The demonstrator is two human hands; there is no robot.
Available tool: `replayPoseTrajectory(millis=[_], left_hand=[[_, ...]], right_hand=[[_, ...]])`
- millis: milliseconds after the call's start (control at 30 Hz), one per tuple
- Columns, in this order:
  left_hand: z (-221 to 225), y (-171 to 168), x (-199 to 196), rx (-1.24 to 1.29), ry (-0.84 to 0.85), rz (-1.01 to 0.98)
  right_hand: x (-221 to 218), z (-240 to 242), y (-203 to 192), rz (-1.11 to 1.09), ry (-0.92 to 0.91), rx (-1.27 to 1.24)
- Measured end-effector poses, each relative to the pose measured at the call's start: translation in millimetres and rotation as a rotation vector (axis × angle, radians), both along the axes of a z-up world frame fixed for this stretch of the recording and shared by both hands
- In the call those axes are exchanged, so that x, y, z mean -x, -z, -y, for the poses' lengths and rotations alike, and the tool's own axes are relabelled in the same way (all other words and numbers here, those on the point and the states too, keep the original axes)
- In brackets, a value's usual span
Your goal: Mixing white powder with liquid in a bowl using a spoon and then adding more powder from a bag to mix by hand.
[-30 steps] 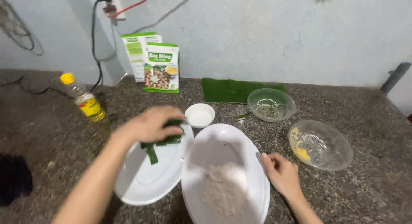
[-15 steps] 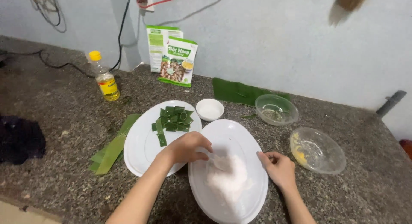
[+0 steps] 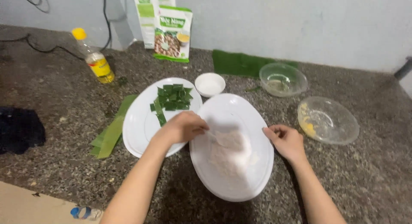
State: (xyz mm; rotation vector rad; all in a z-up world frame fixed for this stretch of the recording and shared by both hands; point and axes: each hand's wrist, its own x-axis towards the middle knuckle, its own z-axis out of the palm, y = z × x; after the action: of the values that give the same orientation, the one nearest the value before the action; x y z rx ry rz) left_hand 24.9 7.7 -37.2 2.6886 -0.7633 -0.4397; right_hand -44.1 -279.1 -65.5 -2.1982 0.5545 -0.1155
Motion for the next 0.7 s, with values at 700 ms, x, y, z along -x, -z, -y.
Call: replayPoseTrajectory(millis=[700], left_hand=[[33, 13, 27, 0.804, -0.132, 0.064]], right_hand=[[3, -7, -7, -0.037, -0.104, -0.131]])
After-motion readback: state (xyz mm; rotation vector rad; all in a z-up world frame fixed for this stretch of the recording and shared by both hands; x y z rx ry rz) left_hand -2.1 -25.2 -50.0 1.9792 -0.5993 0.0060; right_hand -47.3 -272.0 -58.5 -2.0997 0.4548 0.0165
